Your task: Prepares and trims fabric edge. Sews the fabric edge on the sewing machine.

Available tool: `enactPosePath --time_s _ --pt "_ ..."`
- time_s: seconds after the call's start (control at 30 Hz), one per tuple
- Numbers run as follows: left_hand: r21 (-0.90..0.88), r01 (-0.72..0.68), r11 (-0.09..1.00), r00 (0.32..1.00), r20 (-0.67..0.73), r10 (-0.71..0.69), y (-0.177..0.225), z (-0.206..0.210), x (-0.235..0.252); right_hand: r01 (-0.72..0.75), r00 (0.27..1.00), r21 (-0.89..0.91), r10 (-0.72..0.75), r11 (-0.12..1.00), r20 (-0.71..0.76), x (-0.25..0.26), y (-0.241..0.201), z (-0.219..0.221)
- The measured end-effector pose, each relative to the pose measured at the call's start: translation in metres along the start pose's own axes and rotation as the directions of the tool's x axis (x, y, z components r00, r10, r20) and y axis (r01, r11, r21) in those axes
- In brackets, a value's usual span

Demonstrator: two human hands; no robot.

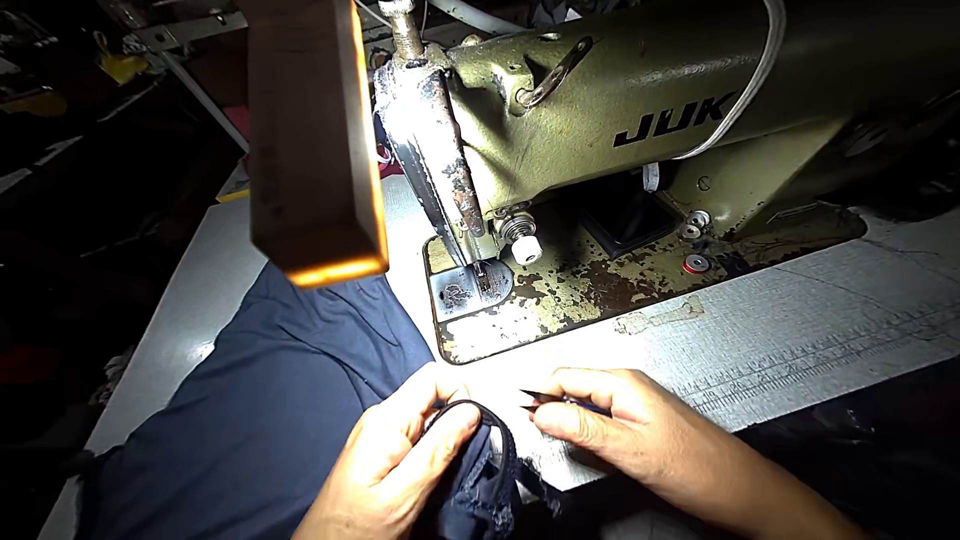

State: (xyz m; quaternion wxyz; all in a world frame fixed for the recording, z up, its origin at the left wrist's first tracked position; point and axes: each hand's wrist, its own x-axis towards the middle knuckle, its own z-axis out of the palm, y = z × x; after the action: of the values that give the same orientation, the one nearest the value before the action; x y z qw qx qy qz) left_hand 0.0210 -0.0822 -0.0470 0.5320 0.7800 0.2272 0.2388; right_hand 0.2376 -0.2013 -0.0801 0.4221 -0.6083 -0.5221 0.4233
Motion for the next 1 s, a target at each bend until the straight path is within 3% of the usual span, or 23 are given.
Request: enactPosePath --time_s 0.13,0.3,0.6,1.0 --pt "-0.006 0.007 1.0 0.998 0.062 -0.007 -0.002 -0.006 0.003 -0.064 0.956 -0.018 0.066 0.998 0.284 0.008 -0.01 -0.016" --pt "-0.037 -0.03 0.999 0.992 0.125 0.034 -0.004 -0.006 0.007 -0.006 0.847 0.086 -0.041 0.996 0.529 0.025 -0.017 -0.013" --pt "-0.111 -0.055 0.992 0.991 0.113 0.067 -0.007 -0.007 0.005 0.024 0.777 0.152 -0.114 0.988 0.619 0.036 -0.02 -0.005" --pt "-0.097 -0.066 0.993 0.992 0.101 0.076 -0.009 -0.006 0.004 -0.027 0.766 0.253 -0.143 0.967 0.627 0.036 -0.019 -0.001"
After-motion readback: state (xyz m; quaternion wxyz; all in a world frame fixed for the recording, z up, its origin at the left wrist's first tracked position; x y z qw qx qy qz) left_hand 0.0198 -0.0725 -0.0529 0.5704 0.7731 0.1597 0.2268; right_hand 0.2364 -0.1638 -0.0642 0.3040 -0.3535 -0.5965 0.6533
